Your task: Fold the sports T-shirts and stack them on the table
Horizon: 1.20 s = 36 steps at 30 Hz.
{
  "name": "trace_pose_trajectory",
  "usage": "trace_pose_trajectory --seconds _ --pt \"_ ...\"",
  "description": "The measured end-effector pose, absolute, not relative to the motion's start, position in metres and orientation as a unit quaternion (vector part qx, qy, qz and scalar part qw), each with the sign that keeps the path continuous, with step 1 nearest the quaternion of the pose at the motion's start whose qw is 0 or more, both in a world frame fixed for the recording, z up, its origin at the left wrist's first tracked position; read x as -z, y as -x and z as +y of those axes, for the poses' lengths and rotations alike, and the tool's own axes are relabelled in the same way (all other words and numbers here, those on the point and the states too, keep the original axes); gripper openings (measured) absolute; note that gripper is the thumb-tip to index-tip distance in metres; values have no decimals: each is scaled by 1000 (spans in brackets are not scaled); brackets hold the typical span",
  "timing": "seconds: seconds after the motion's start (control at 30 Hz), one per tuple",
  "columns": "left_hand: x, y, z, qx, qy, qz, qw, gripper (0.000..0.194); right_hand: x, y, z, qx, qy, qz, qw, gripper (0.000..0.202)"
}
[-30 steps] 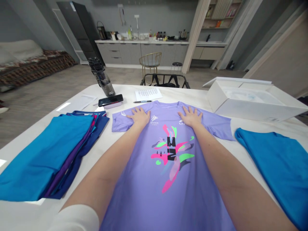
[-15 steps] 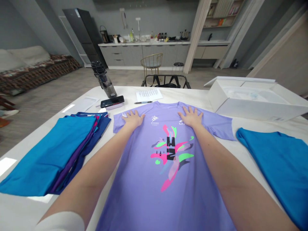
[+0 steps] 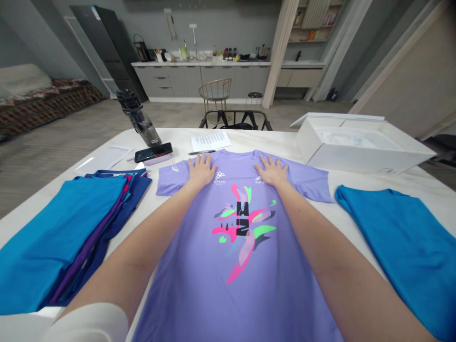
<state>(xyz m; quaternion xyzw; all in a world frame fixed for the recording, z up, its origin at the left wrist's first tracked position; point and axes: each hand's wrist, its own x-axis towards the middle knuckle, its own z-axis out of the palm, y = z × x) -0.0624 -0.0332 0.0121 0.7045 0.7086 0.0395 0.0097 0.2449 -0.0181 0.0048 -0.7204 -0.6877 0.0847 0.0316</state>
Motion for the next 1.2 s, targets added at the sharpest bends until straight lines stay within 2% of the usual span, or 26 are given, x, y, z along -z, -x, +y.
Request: trace_pose_trajectory --seconds 0.07,0.17,0.3,0.43,0.53,0.67,0.77,0.9,1.03,1.2 --pt "-12 46 -31 -35 -753 657 33 70 -9 -246 -20 -79 722 -685 61 80" --pt "-8 33 -23 -29 -751 656 72 70 -12 -248 -26 -68 750 -652 88 79" --pt "0 35 -8 -42 -737 669 86 73 -8 -255 -28 -108 775 -621 55 77" --pt "3 39 5 -40 -735 670 92 76 -2 -264 -22 -96 761 -640 52 78" --pt "0 40 5 -46 -749 655 86 74 -3 -272 -21 -90 750 -646 105 79" --pt "-6 36 -20 -100 -772 628 18 63 -9 -283 -38 -22 760 -617 204 80" --pt "-6 31 -50 -103 -763 638 -4 61 -11 -287 -60 -7 790 -591 159 77" --pt "0 36 -76 -61 -727 682 46 67 -6 -296 -85 -19 809 -580 89 80" --pt "-3 52 -83 -57 -739 668 66 71 -5 -310 -98 -31 805 -588 70 80" --pt "-13 31 -113 -75 -797 598 31 66 -15 -278 -118 40 733 -676 58 73"
